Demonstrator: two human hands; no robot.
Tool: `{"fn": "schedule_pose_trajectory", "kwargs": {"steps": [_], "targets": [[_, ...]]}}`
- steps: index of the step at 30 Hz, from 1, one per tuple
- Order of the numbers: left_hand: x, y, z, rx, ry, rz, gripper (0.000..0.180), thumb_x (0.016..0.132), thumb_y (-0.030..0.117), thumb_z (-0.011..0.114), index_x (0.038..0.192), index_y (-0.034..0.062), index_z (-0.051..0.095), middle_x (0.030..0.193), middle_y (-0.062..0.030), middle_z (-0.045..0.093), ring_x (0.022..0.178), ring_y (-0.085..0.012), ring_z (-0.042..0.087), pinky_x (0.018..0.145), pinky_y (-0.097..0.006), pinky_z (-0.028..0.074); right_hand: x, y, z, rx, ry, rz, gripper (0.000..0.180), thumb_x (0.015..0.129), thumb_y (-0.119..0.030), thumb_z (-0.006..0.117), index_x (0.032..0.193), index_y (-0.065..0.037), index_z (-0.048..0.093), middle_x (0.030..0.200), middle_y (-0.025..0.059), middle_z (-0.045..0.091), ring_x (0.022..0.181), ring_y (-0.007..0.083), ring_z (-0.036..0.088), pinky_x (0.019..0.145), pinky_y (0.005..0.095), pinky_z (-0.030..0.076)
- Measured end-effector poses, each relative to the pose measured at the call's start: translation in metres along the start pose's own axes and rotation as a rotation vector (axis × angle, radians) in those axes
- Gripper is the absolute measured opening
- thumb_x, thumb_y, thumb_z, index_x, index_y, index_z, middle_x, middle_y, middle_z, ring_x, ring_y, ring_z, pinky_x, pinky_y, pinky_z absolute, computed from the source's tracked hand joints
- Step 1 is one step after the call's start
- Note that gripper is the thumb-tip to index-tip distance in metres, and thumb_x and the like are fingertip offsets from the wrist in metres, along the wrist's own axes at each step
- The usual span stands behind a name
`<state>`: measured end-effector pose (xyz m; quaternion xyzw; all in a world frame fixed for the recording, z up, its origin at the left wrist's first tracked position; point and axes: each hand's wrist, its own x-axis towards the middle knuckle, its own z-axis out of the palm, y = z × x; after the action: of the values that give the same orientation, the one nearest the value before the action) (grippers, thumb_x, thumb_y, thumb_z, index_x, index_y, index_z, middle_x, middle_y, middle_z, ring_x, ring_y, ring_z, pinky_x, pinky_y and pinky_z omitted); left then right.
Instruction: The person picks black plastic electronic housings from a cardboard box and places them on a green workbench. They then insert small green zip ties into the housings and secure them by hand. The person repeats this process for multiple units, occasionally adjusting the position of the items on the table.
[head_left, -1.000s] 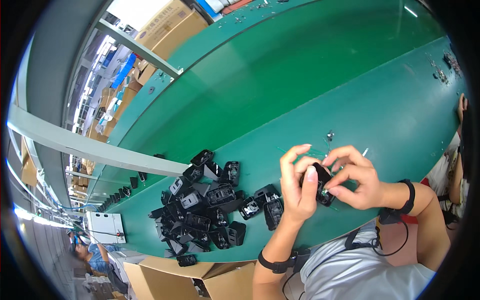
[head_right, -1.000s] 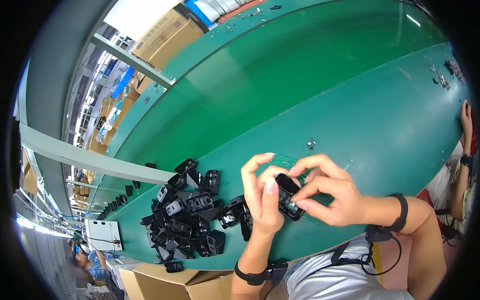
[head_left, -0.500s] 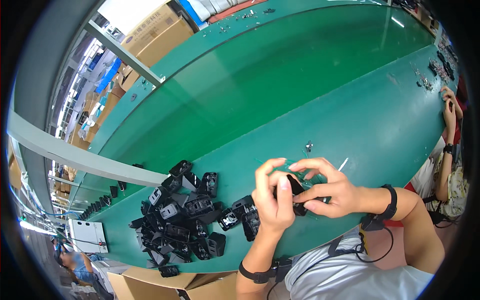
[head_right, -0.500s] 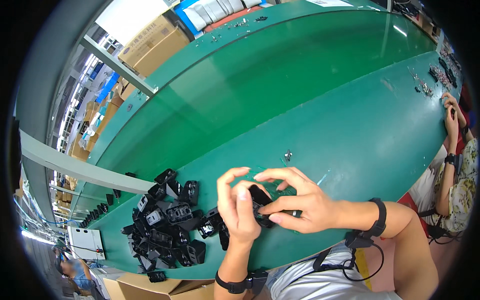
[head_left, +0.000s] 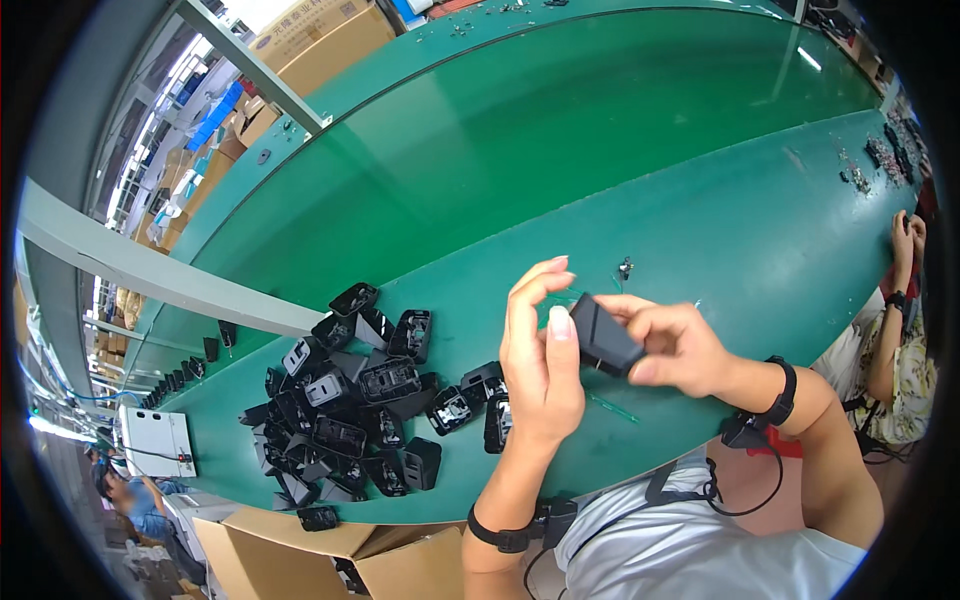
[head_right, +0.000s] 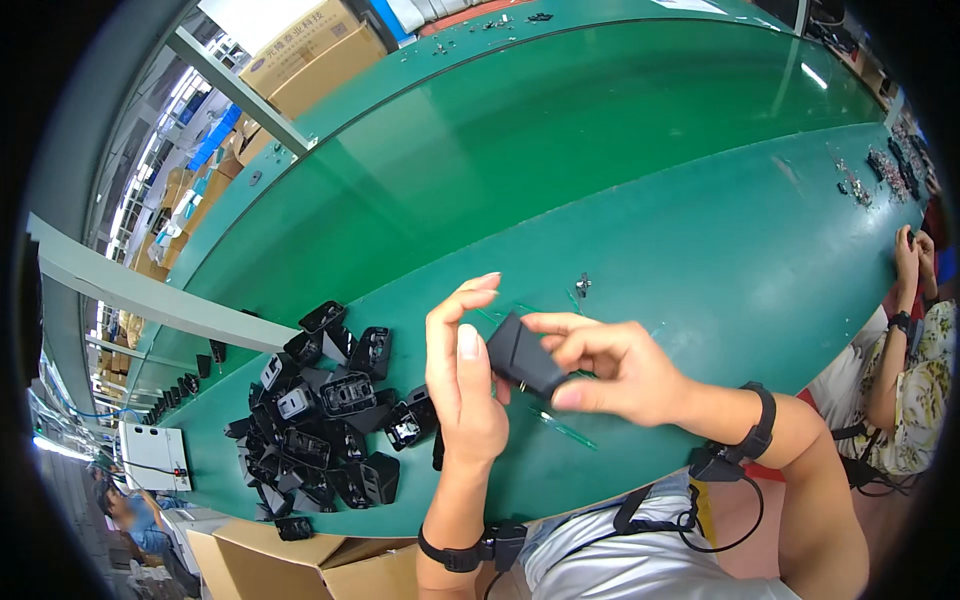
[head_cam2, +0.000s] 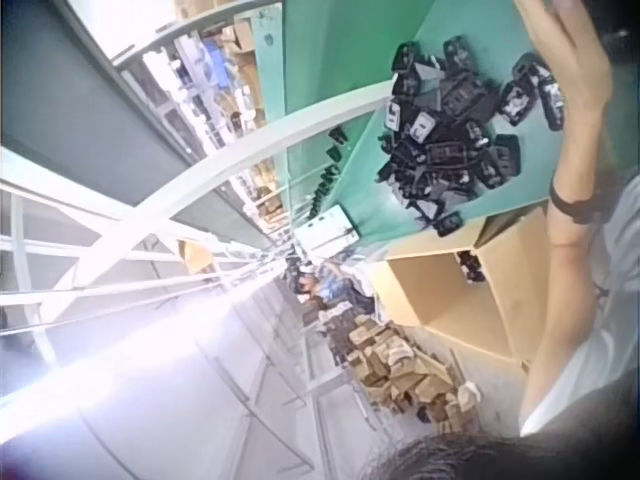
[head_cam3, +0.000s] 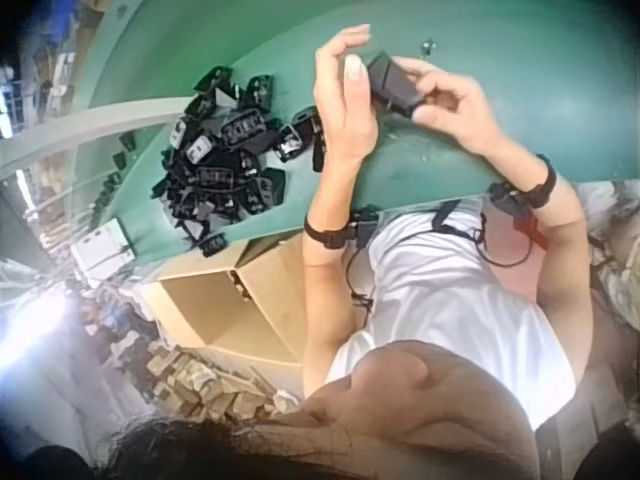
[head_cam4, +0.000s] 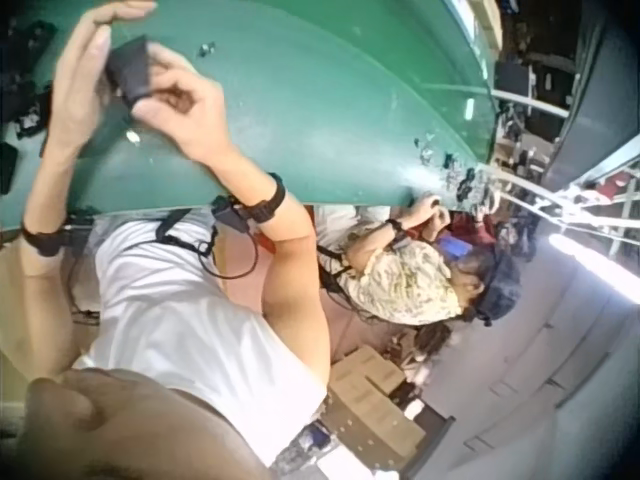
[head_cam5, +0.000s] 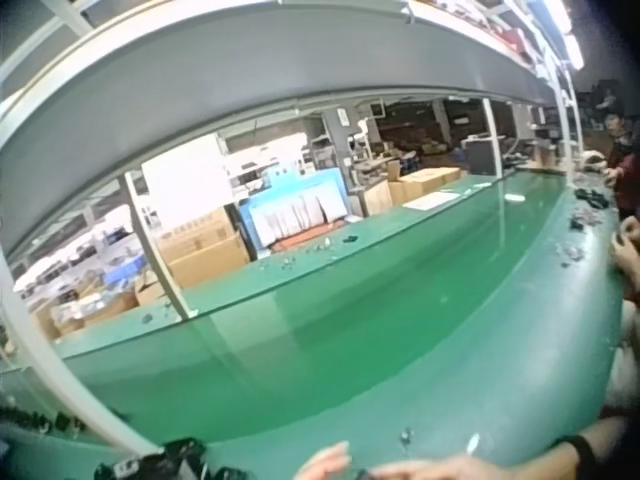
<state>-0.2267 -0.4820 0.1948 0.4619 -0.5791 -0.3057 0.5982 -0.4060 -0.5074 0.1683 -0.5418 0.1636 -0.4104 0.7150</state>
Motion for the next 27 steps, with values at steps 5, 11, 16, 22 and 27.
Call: {"fn": "schedule_pose_trajectory", "kwargs": {"steps": [5, 11, 16, 22, 27], "targets": [[0.005, 0.007, -0.002, 0.117, -0.037, 0.118, 0.014, 0.094, 0.003, 0.055, 0.098, -0.0033, 0.067, 0.099, -0.0183, 0.069, 0.083, -0.0264, 0.07, 0.069, -0.033, 0.055, 0.0, 0.003, -0.012, 0.464, -0.048, 0.305, 0.03, 0.096, -0.026, 0.066, 0.114, -0.002, 0.064, 0.123, 0.0124, 0.062, 0.11, 0.0211, 0.061, 0.095, 0.0401, 0.052], [0.002, 0.001, 0.001, 0.353, -0.056, 0.184, 0.017, 0.096, 0.004, 0.052, 0.098, -0.005, 0.066, 0.095, -0.0185, 0.07, 0.081, -0.0271, 0.07, 0.069, -0.033, 0.056, -0.002, -0.005, -0.01, 0.498, 0.032, 0.411, 0.033, 0.097, -0.027, 0.063, 0.117, -0.002, 0.064, 0.119, 0.0118, 0.065, 0.111, 0.0225, 0.062, 0.092, 0.0395, 0.055], [0.003, 0.003, 0.001, 0.309, -0.066, 0.15, 0.018, 0.097, 0.003, 0.05, 0.098, -0.0051, 0.066, 0.097, -0.0189, 0.07, 0.085, -0.0285, 0.07, 0.074, -0.034, 0.056, 0.0, -0.002, -0.014, 0.541, -0.006, 0.43, 0.033, 0.097, -0.026, 0.063, 0.116, 0.001, 0.064, 0.12, 0.013, 0.065, 0.112, 0.0236, 0.062, 0.094, 0.04, 0.054], [0.005, 0.001, 0.004, 0.277, -0.063, 0.241, 0.019, 0.097, 0.003, 0.051, 0.104, -0.0053, 0.066, 0.105, -0.021, 0.068, 0.095, -0.0315, 0.069, 0.082, -0.037, 0.056, -0.001, 0.002, -0.018, 0.533, 0.026, 0.32, 0.034, 0.093, -0.025, 0.068, 0.114, 0.002, 0.065, 0.118, 0.0134, 0.065, 0.112, 0.0233, 0.062, 0.096, 0.0398, 0.052], [0.002, 0.012, -0.01, 0.333, -0.005, 0.168, 0.03, 0.095, 0.01, 0.058, 0.124, 0.0029, 0.06, 0.128, -0.0186, 0.059, 0.102, -0.0356, 0.067, 0.084, -0.038, 0.056, 0.02, -0.007, -0.01, 0.157, 0.03, 0.166, 0.03, 0.085, -0.021, 0.077, 0.103, 0.002, 0.071, 0.126, 0.0162, 0.061, 0.106, 0.0238, 0.062, 0.094, 0.0398, 0.05]]}}
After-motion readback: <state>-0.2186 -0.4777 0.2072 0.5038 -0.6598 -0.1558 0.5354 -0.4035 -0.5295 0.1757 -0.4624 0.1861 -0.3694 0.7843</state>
